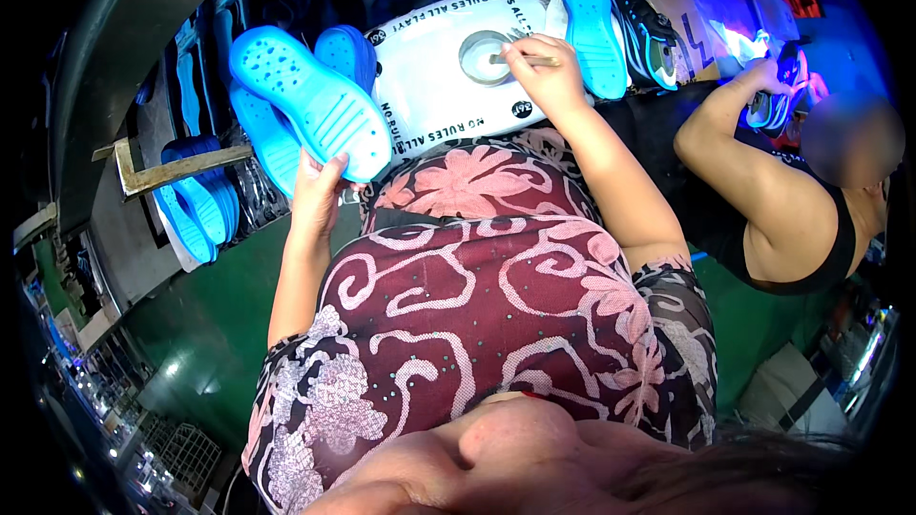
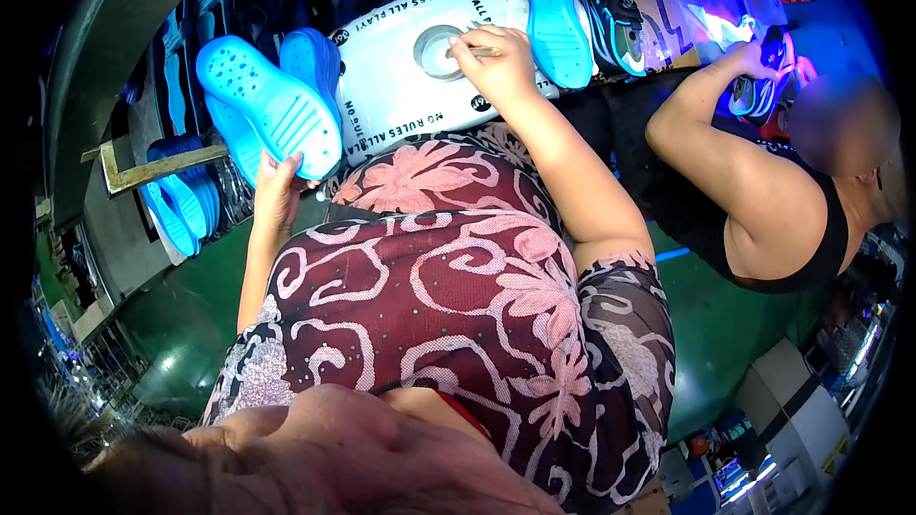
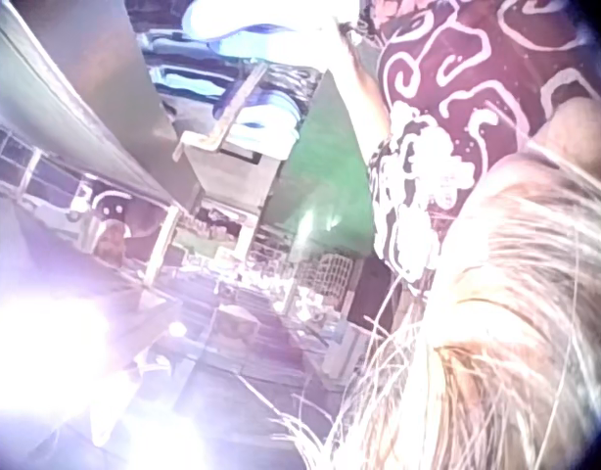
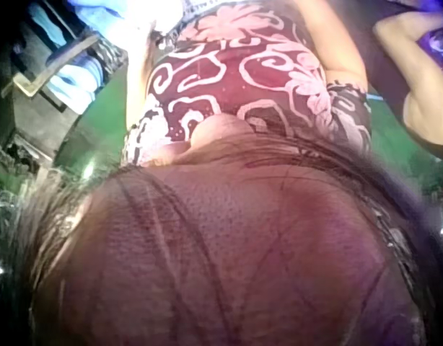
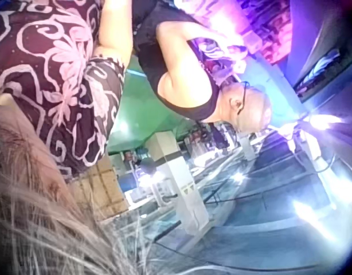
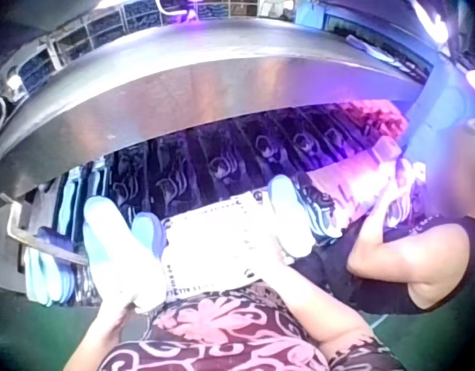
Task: The person applies liquid to shoe soles using a brush and places them into the overhead conveyor rack.
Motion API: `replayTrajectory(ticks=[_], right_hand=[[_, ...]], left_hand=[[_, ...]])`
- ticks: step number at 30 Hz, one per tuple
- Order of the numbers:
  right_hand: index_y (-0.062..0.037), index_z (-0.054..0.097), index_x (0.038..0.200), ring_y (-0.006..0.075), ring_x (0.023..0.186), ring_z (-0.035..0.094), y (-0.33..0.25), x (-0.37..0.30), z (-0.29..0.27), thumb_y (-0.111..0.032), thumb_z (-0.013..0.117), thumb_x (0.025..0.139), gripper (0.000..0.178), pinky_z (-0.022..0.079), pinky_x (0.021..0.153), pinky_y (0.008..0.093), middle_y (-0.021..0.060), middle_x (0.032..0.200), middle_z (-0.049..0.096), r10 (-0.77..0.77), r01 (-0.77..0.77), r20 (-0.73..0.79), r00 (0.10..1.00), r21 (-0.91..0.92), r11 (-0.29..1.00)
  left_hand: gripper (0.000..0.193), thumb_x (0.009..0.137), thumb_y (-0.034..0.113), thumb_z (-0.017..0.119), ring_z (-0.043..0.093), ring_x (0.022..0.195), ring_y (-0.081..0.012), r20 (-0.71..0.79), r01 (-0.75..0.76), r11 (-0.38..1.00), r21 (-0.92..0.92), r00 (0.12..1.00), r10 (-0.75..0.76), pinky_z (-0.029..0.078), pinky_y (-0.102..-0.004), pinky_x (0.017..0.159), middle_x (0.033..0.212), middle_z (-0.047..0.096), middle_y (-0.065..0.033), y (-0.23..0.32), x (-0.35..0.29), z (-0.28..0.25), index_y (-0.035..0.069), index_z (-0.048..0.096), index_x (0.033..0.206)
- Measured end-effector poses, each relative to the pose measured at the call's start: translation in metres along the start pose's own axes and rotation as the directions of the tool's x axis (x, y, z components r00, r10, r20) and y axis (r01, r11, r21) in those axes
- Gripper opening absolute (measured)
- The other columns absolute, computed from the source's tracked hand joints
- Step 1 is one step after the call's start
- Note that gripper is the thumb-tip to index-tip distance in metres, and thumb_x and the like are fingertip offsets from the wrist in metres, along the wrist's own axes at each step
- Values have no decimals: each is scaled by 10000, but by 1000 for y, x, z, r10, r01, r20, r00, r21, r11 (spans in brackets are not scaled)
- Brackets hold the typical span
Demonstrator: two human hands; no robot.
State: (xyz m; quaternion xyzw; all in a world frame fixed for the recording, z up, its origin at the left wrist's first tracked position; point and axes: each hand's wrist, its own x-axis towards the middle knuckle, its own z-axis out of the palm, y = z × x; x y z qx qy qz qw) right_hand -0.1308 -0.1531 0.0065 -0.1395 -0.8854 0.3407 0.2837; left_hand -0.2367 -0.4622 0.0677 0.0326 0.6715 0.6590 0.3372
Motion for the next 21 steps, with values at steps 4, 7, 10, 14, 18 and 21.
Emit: replayTrajectory(ticks=[4,7,10,14,18,21], right_hand=[[-34,662,780,155,683,562,-10,-5,-15,-206,552,863,220,436,660,259,75,712,608,264,-256,11,965,278,926],[35,627,846,130,686,528,-21,-5,-21,-246,468,919,330,423,666,264,56,732,596,462,-384,45,886,629,676],[50,612,828,138,695,504,-22,-13,-33,-246,456,922,348,400,681,263,88,752,585,522,-335,33,852,802,495],[54,605,805,144,707,504,-59,-11,-41,-239,438,926,359,387,707,271,94,752,582,486,-313,82,870,853,417],[24,632,727,167,661,544,-94,-6,-45,-205,436,916,356,421,709,297,92,726,610,78,-90,46,996,582,808],[10,636,705,184,635,546,-103,-1,-38,-193,470,897,325,422,672,307,90,696,619,-78,51,30,997,529,847]], left_hand=[[454,808,108,553,591,694,-169,-31,-57,994,90,998,60,496,-254,523,972,561,-131,9,4,11,18,334,1195],[472,812,107,558,589,767,-159,-40,-207,965,162,976,216,503,-255,572,1000,559,-128,6,9,18,4,327,1211],[477,813,98,564,581,820,-151,21,-359,892,275,930,368,503,-256,620,1028,555,-127,10,23,35,-13,330,1214],[446,798,76,598,582,787,-156,97,-494,741,455,855,510,502,-271,642,981,574,-128,10,32,44,-23,379,1174],[440,786,48,586,593,869,-180,128,-525,734,432,841,526,477,-288,777,1008,582,-145,23,24,61,-54,379,1161],[428,763,56,589,599,858,-170,127,-552,728,408,823,553,468,-283,770,966,604,-147,26,22,65,-56,410,1136]])
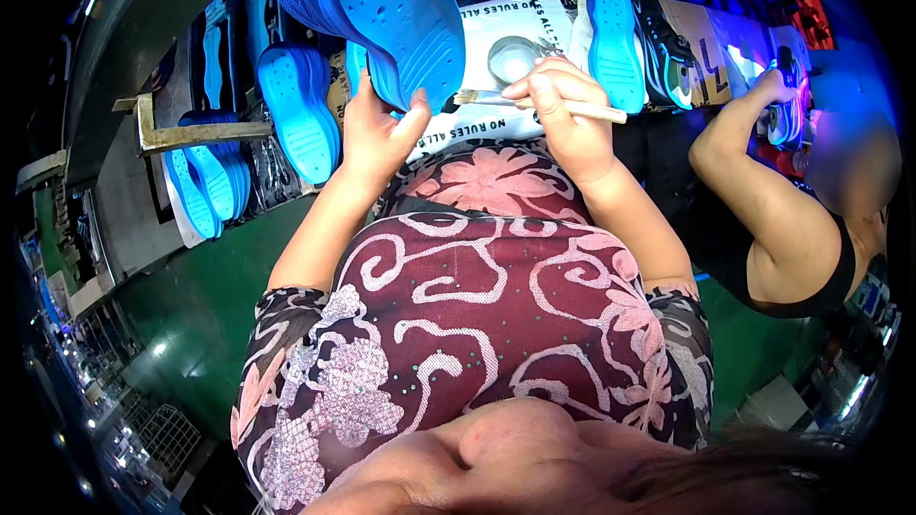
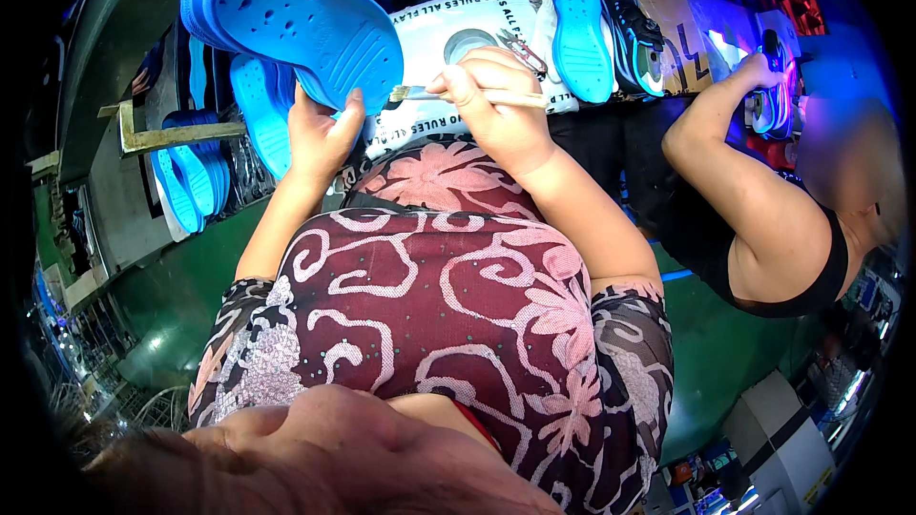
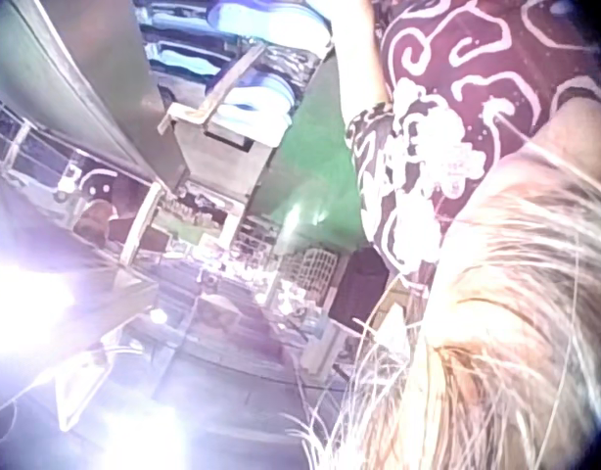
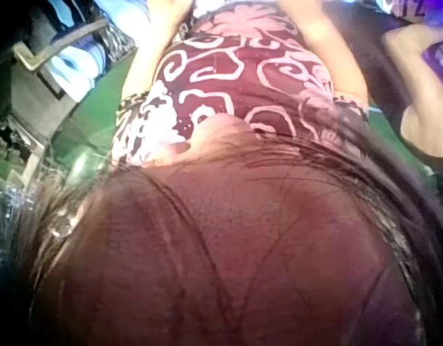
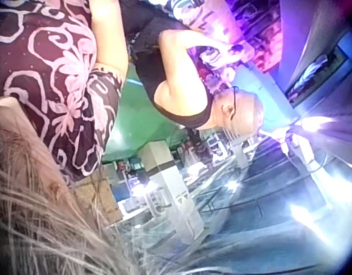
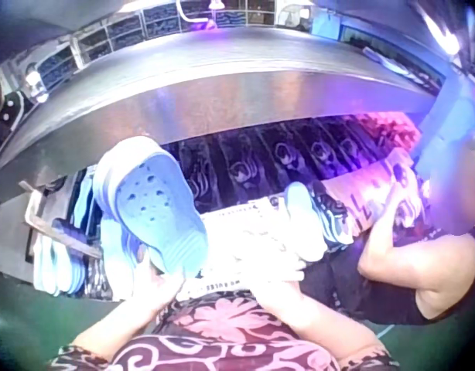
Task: The person applies liquid to shoe soles using a brush and places them into the overhead conveyor rack.
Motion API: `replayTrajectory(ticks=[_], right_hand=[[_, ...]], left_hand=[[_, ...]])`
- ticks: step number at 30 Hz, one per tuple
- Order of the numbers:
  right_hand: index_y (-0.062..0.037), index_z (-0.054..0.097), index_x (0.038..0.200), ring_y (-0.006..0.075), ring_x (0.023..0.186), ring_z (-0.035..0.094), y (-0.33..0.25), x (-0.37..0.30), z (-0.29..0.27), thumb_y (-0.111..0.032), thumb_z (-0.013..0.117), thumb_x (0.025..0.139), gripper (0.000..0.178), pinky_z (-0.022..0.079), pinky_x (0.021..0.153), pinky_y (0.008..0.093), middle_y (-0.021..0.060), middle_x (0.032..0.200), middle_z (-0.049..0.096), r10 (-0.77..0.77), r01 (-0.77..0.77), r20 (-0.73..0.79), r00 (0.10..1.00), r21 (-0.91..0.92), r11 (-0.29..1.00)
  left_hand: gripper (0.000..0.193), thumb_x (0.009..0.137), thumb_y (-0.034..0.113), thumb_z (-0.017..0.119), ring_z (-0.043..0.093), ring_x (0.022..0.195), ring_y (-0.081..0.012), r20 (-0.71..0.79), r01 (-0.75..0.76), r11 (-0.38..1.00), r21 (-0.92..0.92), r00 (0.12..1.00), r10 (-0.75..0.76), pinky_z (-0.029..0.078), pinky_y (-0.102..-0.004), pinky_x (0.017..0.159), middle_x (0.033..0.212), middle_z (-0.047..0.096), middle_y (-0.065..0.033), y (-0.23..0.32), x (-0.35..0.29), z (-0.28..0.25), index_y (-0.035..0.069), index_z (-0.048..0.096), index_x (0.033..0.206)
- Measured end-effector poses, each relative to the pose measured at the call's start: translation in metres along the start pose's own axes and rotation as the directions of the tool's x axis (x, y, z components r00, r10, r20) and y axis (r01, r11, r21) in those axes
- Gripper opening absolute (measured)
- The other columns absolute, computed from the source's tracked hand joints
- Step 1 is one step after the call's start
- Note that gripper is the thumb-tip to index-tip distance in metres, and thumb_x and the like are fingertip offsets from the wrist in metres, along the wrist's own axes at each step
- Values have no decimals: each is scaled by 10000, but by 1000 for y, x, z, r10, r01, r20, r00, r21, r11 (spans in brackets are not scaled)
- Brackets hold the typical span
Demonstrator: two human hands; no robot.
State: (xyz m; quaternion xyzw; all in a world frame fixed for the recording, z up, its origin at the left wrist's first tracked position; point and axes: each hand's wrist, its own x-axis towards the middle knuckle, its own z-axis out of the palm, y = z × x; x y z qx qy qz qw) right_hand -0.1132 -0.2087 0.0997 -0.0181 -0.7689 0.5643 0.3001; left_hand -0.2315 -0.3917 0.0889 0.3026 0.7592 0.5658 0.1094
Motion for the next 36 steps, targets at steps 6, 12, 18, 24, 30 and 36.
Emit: replayTrajectory(ticks=[6,12,18,24,30,36], right_hand=[[-11,633,687,196,617,549,3,3,10,-138,508,867,253,408,653,313,68,643,616,-105,111,55,993,-116,987],[-46,631,636,204,565,530,7,1,4,-150,549,842,245,394,610,318,58,574,572,-93,86,-33,995,-179,980],[-40,624,647,195,605,544,1,4,7,-174,508,866,282,384,781,332,46,604,592,-123,129,45,991,-220,967],[-60,623,630,217,601,538,1,4,4,-179,532,846,263,387,780,354,47,607,588,-159,175,74,984,-331,927],[-78,612,588,215,571,519,3,5,9,-173,592,787,222,379,697,336,34,561,546,-301,293,19,954,-292,910],[-77,600,579,210,569,525,6,1,6,-178,604,778,224,387,711,348,32,563,556,-285,295,82,955,-372,880]], left_hand=[[446,742,65,603,606,816,-151,-46,-81,997,-18,996,80,480,-274,723,914,623,-135,4,1,1,-48,427,1136],[391,767,14,588,600,871,-169,0,-95,995,38,995,95,467,-288,788,977,607,-141,0,-2,-3,-57,417,1112],[379,766,11,591,603,870,-176,5,-62,998,32,998,61,468,-291,789,975,609,-141,0,-4,0,-57,426,1101],[380,765,6,590,603,877,-181,-11,-68,998,12,998,68,468,-295,793,988,603,-143,0,-4,1,-57,426,1102],[426,714,26,601,617,727,-154,-70,-193,978,74,978,198,482,-269,671,838,629,-120,-10,-3,9,-33,438,1103],[376,695,17,620,609,675,-157,-116,-317,945,85,939,325,480,-269,631,806,625,-108,-18,2,10,-28,478,1040]])
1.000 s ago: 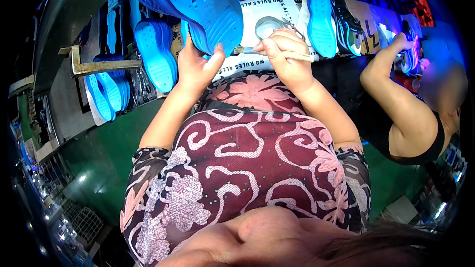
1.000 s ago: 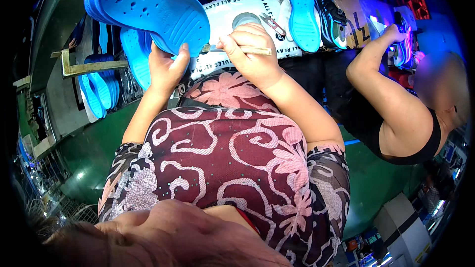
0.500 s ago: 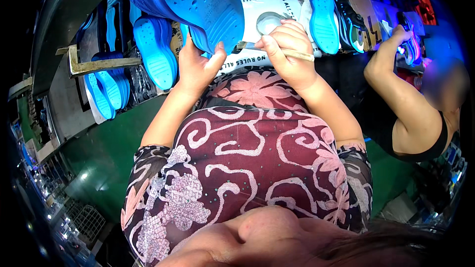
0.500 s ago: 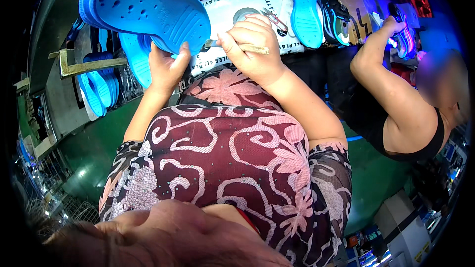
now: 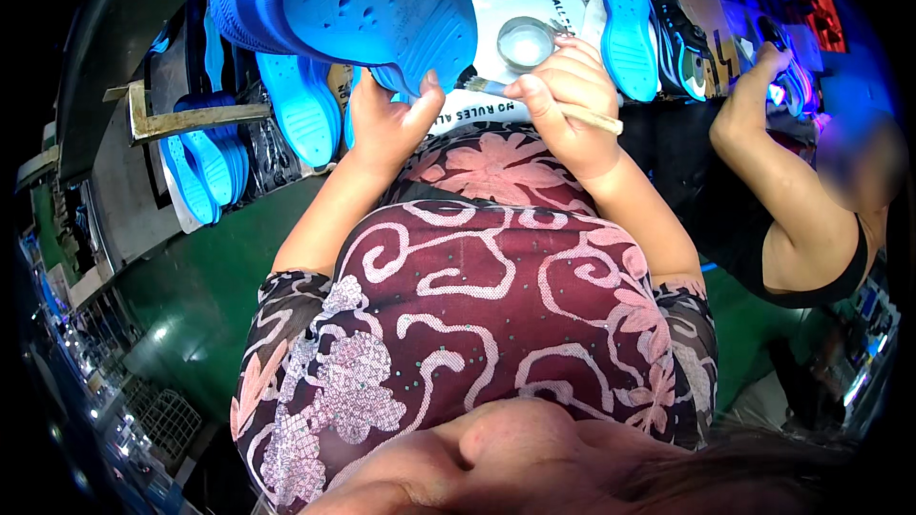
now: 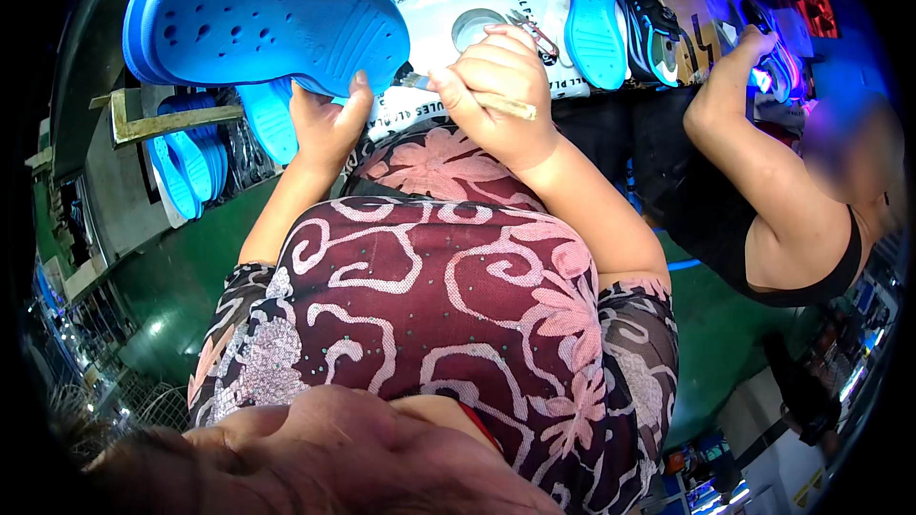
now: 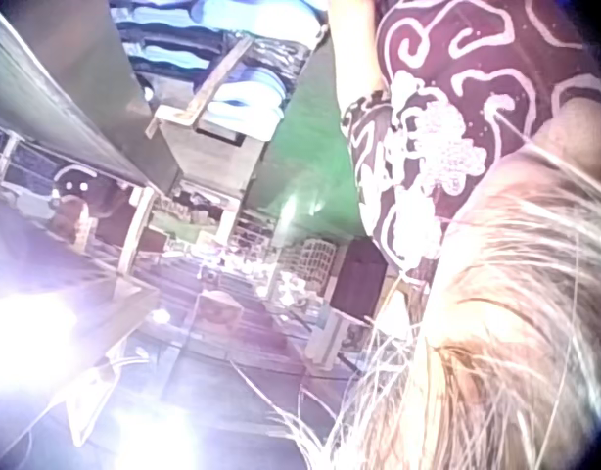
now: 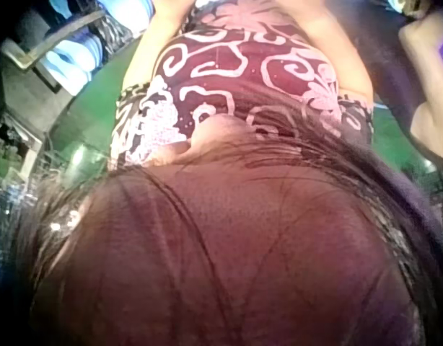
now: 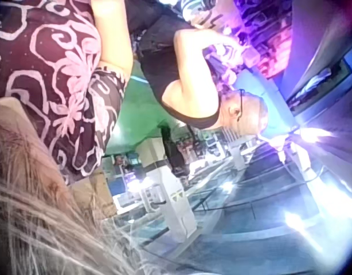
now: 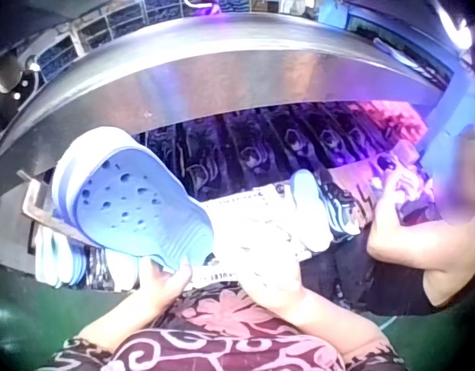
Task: The person applies liquid to shoe soles using a brush and places them into the overhead conveyor rack.
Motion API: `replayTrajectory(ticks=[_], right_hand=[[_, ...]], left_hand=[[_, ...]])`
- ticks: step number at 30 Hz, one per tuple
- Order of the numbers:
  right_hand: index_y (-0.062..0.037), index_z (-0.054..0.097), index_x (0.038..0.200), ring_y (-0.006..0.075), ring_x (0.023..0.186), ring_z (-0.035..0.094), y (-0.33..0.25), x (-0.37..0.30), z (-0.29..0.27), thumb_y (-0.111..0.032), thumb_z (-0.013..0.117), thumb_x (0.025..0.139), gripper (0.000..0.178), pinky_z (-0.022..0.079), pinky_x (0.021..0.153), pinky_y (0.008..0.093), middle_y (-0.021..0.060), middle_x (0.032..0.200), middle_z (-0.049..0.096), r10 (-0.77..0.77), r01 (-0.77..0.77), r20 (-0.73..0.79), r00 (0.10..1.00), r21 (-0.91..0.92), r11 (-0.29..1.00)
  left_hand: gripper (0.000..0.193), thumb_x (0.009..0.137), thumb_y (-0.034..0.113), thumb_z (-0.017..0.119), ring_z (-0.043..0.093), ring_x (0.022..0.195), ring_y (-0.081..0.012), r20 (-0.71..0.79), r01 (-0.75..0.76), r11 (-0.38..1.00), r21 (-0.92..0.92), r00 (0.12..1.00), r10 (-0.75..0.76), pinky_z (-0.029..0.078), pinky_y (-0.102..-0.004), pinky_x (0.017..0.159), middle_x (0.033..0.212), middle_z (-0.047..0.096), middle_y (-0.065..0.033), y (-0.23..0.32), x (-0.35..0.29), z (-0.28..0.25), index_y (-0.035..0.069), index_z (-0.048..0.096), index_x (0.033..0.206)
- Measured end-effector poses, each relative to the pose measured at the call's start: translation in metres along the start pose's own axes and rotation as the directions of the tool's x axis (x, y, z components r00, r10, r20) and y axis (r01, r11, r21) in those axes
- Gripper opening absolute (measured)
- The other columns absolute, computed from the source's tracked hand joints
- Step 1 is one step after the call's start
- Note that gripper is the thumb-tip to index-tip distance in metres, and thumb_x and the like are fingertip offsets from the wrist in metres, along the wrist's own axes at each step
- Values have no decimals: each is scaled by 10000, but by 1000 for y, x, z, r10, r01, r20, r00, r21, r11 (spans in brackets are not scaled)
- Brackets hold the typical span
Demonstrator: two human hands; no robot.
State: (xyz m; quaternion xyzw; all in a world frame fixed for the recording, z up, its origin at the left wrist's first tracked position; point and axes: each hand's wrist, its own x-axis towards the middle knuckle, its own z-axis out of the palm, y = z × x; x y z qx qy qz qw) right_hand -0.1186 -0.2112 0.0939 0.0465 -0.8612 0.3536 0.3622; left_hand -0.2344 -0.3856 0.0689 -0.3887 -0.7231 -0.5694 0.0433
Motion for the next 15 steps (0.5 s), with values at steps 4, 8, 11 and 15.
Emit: replayTrajectory(ticks=[4,8,11,15], right_hand=[[-70,614,604,204,575,533,-1,4,-1,-168,572,807,229,390,750,357,31,581,571,45,-42,-36,998,85,996],[-76,599,589,214,553,523,1,3,7,-176,594,791,225,401,729,351,32,557,551,-15,19,-57,998,64,998],[-78,607,586,212,553,524,-1,1,5,-164,586,796,228,403,753,355,29,545,546,-3,4,-25,1000,51,999],[-75,613,579,212,542,512,-6,2,-1,-155,578,803,240,400,709,335,31,533,536,59,-57,-9,998,123,991]], left_hand=[[296,686,4,618,605,681,-168,-3,-22,1000,2,1000,22,474,-272,625,818,620,-113,2,0,0,-31,530,967],[253,683,-7,612,600,710,-174,42,22,1000,16,999,-22,468,-271,638,834,610,-127,10,3,1,-32,560,929],[244,681,-1,613,595,727,-193,5,-114,993,-38,993,115,469,-284,657,856,607,-132,9,9,3,-28,580,921],[201,702,24,607,592,715,-214,30,-173,984,30,985,172,473,-303,657,836,614,-111,11,9,-1,-7,604,901]])
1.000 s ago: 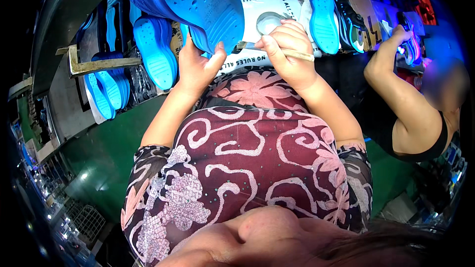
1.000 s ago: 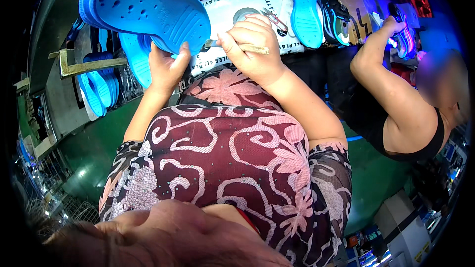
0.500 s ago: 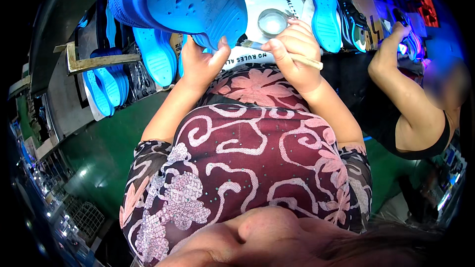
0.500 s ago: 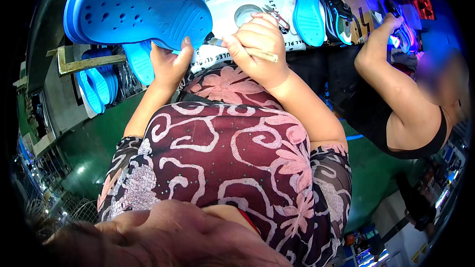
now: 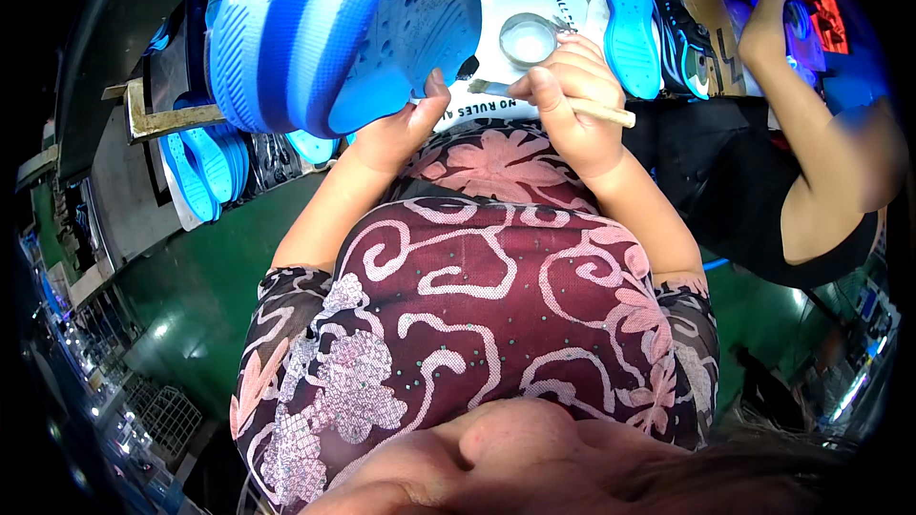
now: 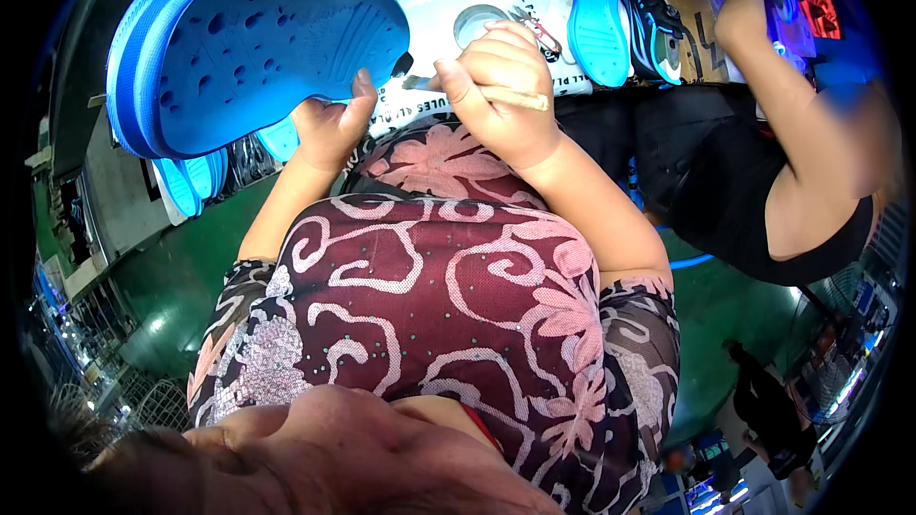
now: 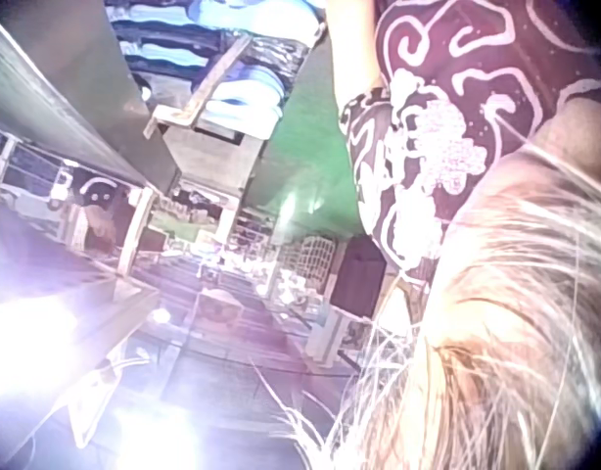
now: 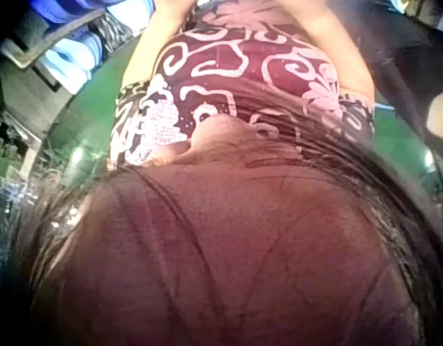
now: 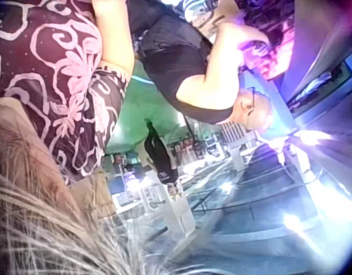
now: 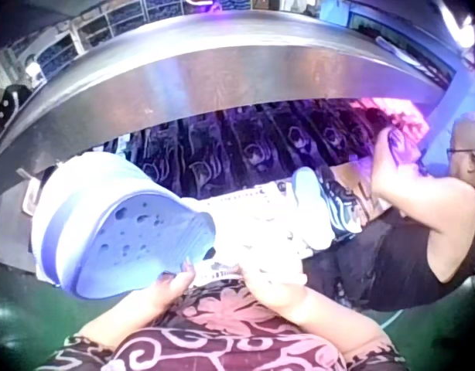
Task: The person applies liquid to shoe soles using a brush and places them into the overhead conveyor rack.
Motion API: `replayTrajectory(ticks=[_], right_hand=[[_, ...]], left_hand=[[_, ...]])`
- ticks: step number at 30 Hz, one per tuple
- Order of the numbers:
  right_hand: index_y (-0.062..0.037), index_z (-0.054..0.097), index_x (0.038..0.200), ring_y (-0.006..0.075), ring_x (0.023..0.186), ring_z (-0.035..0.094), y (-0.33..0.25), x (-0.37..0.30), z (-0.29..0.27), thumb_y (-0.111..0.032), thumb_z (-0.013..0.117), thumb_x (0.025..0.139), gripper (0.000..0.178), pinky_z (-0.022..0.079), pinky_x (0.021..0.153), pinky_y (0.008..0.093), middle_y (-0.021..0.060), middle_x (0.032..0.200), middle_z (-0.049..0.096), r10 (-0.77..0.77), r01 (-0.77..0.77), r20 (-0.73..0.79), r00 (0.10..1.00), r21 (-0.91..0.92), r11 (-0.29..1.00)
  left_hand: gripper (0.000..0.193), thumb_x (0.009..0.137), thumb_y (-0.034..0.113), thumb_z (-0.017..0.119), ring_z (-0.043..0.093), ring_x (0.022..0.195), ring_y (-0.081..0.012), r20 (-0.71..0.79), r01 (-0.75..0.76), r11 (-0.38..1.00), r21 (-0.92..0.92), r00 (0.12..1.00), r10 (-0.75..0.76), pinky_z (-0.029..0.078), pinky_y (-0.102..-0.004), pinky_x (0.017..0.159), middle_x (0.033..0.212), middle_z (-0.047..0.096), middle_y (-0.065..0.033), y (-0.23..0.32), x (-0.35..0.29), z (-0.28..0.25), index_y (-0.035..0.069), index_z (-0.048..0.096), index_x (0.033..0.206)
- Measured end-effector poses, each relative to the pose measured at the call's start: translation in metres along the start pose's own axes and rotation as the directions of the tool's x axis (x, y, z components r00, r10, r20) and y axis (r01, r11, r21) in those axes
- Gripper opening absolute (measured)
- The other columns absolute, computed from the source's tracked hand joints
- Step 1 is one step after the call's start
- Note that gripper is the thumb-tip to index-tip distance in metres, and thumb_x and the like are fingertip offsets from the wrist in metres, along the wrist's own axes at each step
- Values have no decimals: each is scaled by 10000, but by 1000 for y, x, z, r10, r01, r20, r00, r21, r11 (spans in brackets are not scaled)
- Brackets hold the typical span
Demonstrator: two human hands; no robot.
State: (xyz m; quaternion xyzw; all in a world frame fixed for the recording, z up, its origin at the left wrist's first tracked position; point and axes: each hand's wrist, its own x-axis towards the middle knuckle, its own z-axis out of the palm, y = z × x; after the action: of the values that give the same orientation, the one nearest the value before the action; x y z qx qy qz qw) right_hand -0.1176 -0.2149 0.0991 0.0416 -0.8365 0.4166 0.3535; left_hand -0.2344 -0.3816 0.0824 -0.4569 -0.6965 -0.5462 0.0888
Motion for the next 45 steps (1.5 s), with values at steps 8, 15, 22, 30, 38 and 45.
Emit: replayTrajectory(ticks=[8,15,22,30,38,45], right_hand=[[-66,597,587,203,521,479,8,4,5,-152,607,783,215,356,606,307,34,549,532,-86,84,-51,995,-42,996],[-77,597,576,210,528,490,7,1,-16,-130,605,768,199,377,668,326,35,541,524,-81,72,-70,994,-122,990],[18,594,635,172,606,541,22,-35,-41,-85,486,872,281,439,637,284,90,656,593,265,-271,-233,936,8,963],[-24,612,620,225,579,533,15,-57,-34,-128,535,847,261,393,590,331,87,556,543,387,-369,-403,830,124,921],[11,593,659,123,561,503,26,-70,-29,-162,475,903,321,403,542,256,54,606,537,471,-444,-399,787,164,881],[14,605,672,118,553,528,38,-81,-21,-180,500,898,316,422,531,243,61,624,575,603,-489,-421,678,354,797]], left_hand=[[161,716,38,609,594,682,-204,62,-2,994,109,998,-5,474,-292,613,782,612,-93,2,-4,1,-4,615,872],[223,695,10,607,598,731,-233,-13,18,1000,-6,1000,-19,477,-310,690,843,616,-120,2,9,6,-11,609,917],[383,783,22,579,605,758,-172,246,455,842,-291,886,-394,495,-282,665,984,592,-128,55,59,-32,-37,451,1139],[720,682,211,677,573,522,-127,922,843,491,-220,344,-176,453,-217,390,904,589,-147,91,134,-12,-55,316,1246],[282,822,42,577,625,815,-314,605,616,0,-788,773,-189,540,-331,763,948,574,-219,105,337,193,-28,437,1057],[509,866,267,562,587,912,-256,671,608,429,-668,742,-8,474,-353,852,990,567,-162,75,226,119,8,381,1265]])
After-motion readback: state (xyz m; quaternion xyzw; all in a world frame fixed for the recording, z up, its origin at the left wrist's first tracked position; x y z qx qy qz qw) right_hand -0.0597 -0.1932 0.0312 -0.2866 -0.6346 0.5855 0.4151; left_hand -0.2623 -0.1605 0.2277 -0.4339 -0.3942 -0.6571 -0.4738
